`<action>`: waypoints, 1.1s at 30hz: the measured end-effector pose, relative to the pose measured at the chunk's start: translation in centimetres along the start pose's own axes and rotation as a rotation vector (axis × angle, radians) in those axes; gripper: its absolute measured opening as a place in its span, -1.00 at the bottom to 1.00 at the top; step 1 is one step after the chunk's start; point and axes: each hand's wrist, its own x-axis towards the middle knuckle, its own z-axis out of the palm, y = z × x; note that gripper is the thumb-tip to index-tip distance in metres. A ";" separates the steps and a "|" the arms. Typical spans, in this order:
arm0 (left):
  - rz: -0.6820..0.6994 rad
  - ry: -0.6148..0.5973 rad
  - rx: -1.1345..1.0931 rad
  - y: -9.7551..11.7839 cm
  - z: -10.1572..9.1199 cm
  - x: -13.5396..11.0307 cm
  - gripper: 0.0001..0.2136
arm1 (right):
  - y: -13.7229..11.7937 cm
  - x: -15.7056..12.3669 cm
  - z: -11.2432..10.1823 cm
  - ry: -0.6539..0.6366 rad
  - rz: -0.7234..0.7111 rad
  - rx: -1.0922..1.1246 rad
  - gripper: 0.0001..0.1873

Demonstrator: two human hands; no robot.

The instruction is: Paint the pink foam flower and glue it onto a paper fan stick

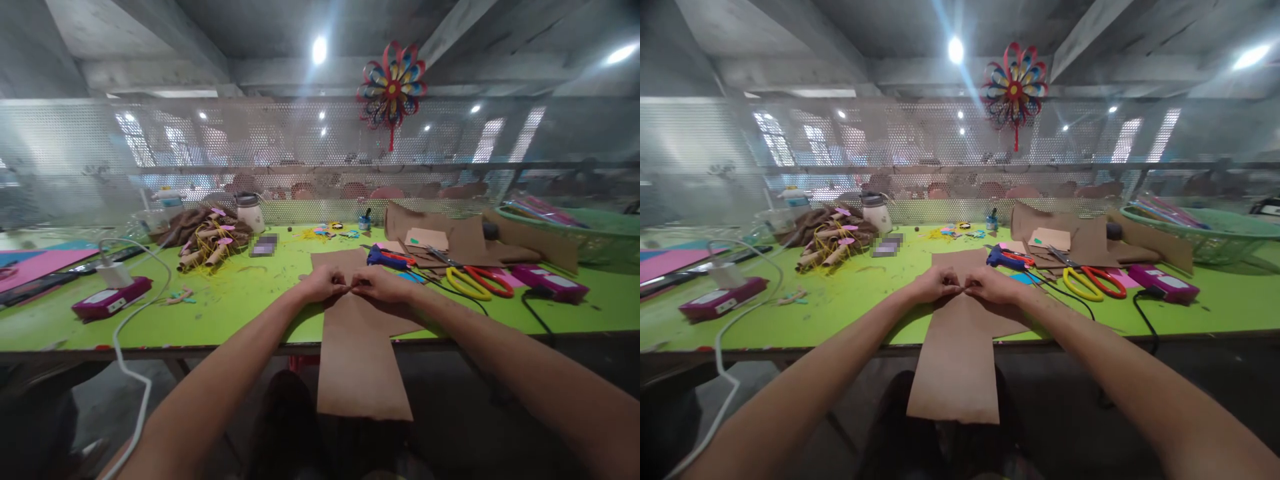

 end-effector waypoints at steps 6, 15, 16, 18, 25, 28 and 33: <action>0.039 -0.003 0.067 0.1 -0.1 -0.2 -0.83 | 0.5 -0.7 -0.2 0.023 0.006 -0.035 -0.82; 0.121 -0.013 0.064 -0.7 -0.5 -0.2 -0.85 | 0.3 -1.5 -0.3 0.063 -0.052 -0.078 -0.79; 0.129 -0.011 0.071 -0.7 -0.5 -0.3 -0.84 | 0.2 -1.6 -0.4 0.057 -0.054 -0.096 -0.79; 0.142 -0.010 0.070 -0.7 -0.5 -0.4 -0.81 | 0.0 -1.6 -0.6 0.036 -0.057 -0.122 -0.78; 0.136 -0.012 -0.021 -0.6 -0.6 -0.7 -0.79 | -0.1 -1.1 -1.8 -0.090 -0.095 -0.152 -0.79; 0.149 -0.026 -0.043 -0.5 -0.8 -0.9 -0.77 | 0.0 -0.8 -2.3 -0.131 -0.103 -0.154 -0.79; 0.197 -0.068 0.020 -0.6 -1.1 -1.0 -0.69 | -0.5 -0.6 -3.0 -0.207 -0.104 -0.166 -0.71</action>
